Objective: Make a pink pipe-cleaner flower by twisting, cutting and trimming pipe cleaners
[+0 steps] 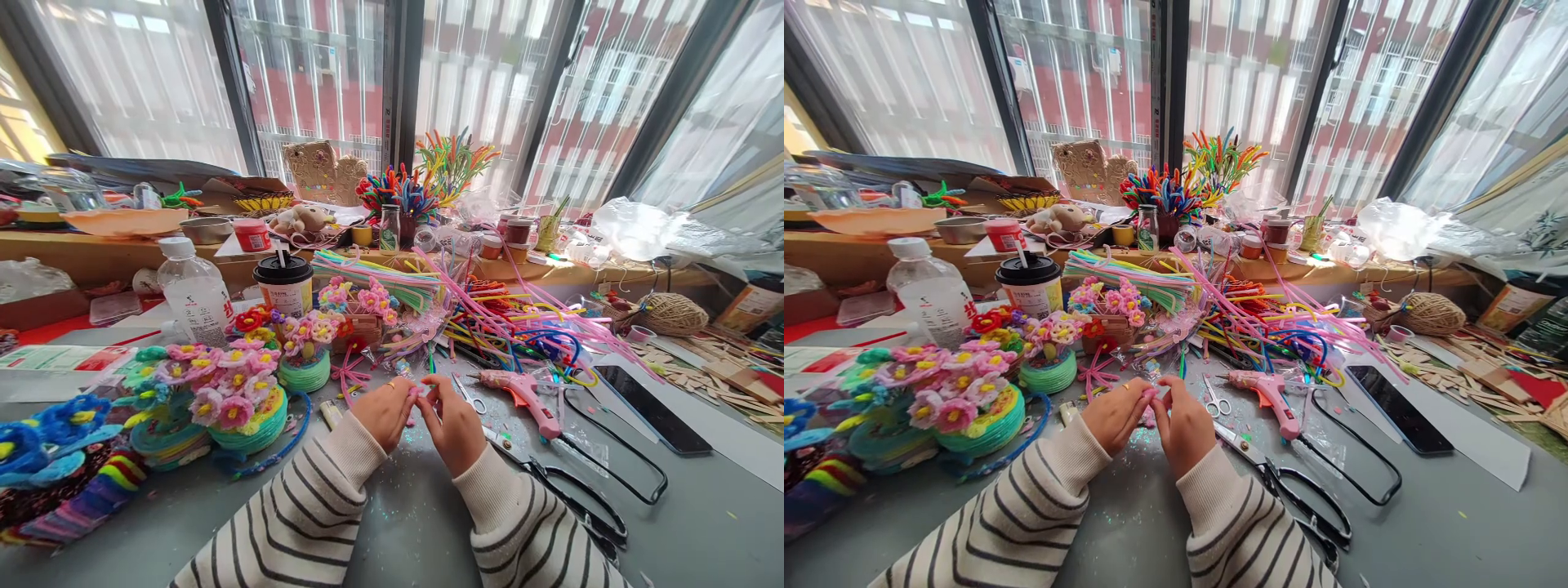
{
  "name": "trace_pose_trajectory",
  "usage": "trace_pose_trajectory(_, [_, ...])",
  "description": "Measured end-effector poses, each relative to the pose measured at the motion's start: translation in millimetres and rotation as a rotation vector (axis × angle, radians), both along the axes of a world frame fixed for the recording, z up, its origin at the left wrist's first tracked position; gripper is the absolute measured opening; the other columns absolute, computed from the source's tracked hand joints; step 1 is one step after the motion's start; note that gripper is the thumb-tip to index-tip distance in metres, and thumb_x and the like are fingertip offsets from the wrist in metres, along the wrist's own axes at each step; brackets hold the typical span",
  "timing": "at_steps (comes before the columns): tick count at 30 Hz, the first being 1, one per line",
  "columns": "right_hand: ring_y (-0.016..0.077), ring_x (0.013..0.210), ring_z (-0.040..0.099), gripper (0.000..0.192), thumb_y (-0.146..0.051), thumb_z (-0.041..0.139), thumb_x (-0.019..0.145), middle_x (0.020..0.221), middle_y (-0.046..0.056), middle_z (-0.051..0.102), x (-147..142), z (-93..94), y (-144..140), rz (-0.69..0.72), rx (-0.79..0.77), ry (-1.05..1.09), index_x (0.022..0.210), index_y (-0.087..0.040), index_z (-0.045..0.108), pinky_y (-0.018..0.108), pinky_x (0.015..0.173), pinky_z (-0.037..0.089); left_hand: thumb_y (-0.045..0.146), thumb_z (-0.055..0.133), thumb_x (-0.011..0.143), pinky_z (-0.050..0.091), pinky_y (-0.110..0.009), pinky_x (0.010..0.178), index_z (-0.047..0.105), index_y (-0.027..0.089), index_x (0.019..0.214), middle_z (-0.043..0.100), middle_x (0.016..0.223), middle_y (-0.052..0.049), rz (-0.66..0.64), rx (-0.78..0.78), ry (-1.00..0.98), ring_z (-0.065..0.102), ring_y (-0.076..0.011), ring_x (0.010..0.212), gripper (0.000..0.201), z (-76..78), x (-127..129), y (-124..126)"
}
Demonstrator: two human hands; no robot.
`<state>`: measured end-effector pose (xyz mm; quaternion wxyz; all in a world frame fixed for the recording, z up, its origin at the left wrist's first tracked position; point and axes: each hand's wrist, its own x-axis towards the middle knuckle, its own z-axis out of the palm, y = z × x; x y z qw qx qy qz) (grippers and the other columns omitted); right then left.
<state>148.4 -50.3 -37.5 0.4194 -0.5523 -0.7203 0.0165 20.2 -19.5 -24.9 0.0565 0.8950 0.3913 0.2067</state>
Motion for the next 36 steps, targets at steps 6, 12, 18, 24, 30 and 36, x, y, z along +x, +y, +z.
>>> trace_pose_trajectory(6, [0.0090,0.043,0.045,0.016,-0.026,0.043,0.072,0.049,-0.004,0.046,-1.0,1.8,0.6,0.012,-0.084,0.190,0.081,-0.013,0.047,0.018,0.042,0.035,0.031,0.021,0.078,0.038,-0.026,0.055,0.038,0.017,0.089,0.056,0.069,-0.003,0.035,-0.123,-0.109,0.054,-0.0154,0.063,0.025,5.4,-0.8,-2.8])
trace_pose_trajectory(12, [0.0085,0.048,0.043,0.018,-0.030,0.047,0.070,0.054,-0.001,0.050,1.3,8.4,2.1,0.214,-0.320,0.500,0.071,-0.013,0.054,0.018,0.044,0.033,0.032,0.022,0.078,0.036,-0.025,0.053,0.035,0.017,0.088,0.049,0.062,0.000,0.020,-0.234,-0.231,0.049,-0.0127,0.056,0.023,9.4,-2.0,-5.1])
trace_pose_trajectory(18, [0.0026,0.035,0.030,0.019,-0.031,0.053,0.064,0.047,-0.005,0.043,4.1,15.3,3.2,0.368,-0.557,0.855,0.071,-0.013,0.056,0.015,0.033,0.022,0.032,0.025,0.077,0.032,-0.021,0.049,0.036,0.017,0.080,0.037,0.057,0.004,-0.093,-0.396,-0.486,0.038,-0.0084,0.051,0.019,12.9,-2.6,-3.8])
trace_pose_trajectory(24, [0.0045,0.040,0.037,0.018,-0.030,0.052,0.064,0.049,-0.003,0.048,6.2,18.0,2.2,0.346,-0.494,0.793,0.067,-0.013,0.058,0.016,0.037,0.028,0.032,0.025,0.077,0.030,-0.020,0.047,0.035,0.017,0.079,0.035,0.052,0.006,-0.093,-0.362,-0.409,0.037,-0.0081,0.047,0.018,14.7,-4.3,-5.0])
trace_pose_trajectory(30, [0.0115,0.053,0.048,0.022,-0.031,0.050,0.066,0.060,0.003,0.058,7.6,13.9,1.6,0.253,-0.395,0.564,0.071,-0.012,0.060,0.021,0.047,0.035,0.035,0.023,0.077,0.033,-0.023,0.049,0.038,0.017,0.080,0.053,0.058,0.000,0.026,-0.048,-0.052,0.052,-0.0138,0.054,0.024,12.9,-4.6,-4.7])
trace_pose_trajectory(36, [0.0095,0.045,0.042,0.023,-0.032,0.049,0.067,0.054,0.002,0.055,7.5,11.0,2.0,0.169,-0.349,0.442,0.072,-0.014,0.062,0.020,0.042,0.030,0.030,0.016,0.079,0.032,-0.023,0.044,0.043,0.017,0.075,0.057,0.060,-0.003,0.059,0.128,0.158,0.055,-0.0167,0.056,0.030,7.1,-2.0,-0.9])
